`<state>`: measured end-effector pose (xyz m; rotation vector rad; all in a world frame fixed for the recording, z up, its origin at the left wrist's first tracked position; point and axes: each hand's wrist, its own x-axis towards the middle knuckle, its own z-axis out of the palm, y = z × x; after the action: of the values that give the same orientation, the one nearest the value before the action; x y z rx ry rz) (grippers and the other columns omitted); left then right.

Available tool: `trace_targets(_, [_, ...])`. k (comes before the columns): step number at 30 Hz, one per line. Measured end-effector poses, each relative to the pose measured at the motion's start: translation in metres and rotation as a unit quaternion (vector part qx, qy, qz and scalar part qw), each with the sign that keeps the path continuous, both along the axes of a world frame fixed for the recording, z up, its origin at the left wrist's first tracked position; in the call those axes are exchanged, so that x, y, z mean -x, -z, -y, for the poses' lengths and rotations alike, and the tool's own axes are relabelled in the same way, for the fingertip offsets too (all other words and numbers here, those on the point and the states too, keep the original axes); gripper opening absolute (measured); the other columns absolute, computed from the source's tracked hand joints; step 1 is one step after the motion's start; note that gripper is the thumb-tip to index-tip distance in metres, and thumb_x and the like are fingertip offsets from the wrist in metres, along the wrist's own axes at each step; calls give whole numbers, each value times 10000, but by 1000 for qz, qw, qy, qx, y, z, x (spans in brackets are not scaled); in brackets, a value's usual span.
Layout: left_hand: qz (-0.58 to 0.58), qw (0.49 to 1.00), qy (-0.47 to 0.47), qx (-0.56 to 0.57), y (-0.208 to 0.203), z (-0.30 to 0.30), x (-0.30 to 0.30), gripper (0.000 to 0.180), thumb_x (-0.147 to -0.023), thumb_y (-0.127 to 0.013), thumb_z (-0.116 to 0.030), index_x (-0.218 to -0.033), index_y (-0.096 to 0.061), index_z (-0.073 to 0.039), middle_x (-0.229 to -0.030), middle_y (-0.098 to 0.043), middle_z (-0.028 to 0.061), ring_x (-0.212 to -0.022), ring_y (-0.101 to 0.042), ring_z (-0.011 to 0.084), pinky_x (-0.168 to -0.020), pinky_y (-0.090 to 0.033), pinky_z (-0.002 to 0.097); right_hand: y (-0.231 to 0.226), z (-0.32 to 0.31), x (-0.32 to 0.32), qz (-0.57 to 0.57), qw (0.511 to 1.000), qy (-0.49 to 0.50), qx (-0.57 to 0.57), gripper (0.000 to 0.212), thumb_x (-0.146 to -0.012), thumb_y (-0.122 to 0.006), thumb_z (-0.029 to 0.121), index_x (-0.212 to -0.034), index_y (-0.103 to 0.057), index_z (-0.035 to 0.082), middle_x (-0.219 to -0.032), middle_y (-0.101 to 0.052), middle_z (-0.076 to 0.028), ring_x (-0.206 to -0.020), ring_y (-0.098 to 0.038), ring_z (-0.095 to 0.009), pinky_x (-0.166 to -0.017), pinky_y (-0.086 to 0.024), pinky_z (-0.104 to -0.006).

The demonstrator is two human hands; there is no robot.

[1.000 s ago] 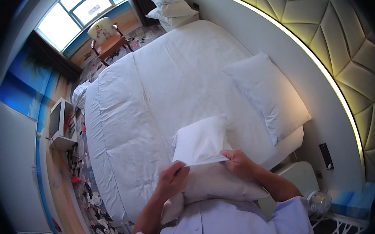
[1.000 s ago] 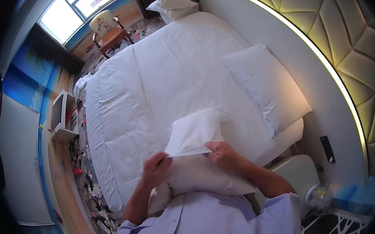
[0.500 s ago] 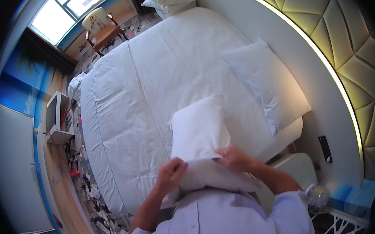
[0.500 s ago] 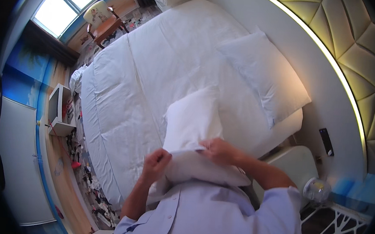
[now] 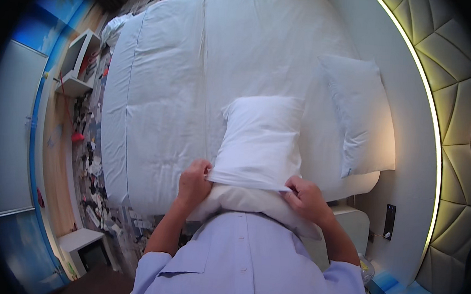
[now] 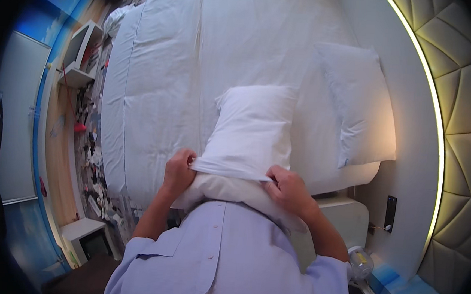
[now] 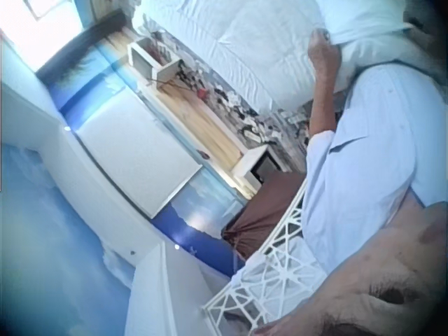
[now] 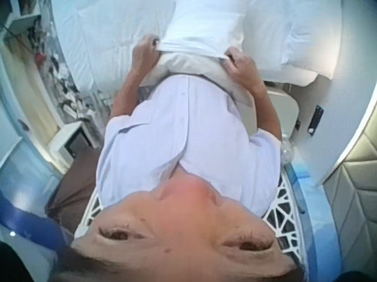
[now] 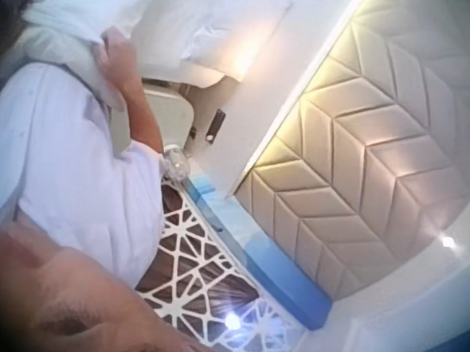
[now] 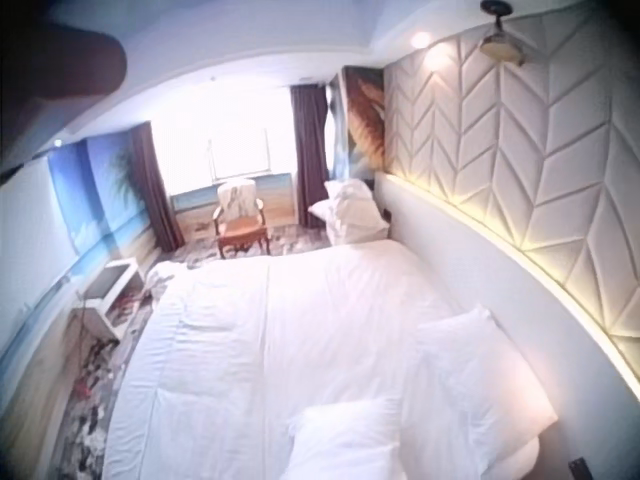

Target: The person places a white pillowcase over a pillow, pulls it into place, and smooths the surface. The person then positions the covered pillow on the bed and adjusts it.

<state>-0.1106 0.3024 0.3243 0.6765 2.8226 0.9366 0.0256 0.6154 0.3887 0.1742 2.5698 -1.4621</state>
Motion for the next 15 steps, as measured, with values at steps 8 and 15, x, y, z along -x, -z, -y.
trace_targets(8, [396, 846, -248, -259, 90, 42, -37, 131, -945, -721, -141, -909, -672, -25, -840, -691, 30, -731, -600, 98, -654, -506, 279, 13, 31, 29, -62, 998, 1, -14, 124, -955, -639, 138, -964, -631, 15, -858, -662, -207, -815, -649, -394, -738, -509, -434])
trace_targets(15, [390, 811, -181, -397, 0, 15, -13, 280, -952, -715, -114, -718, -563, -97, -695, -539, -82, -626, -418, 22, -543, -339, 225, -7, -2, 51, 20, 971, 113, 209, 151, -1014, -620, 148, -923, -644, 30, -743, -590, -3, -684, -533, -104, -634, -426, -273])
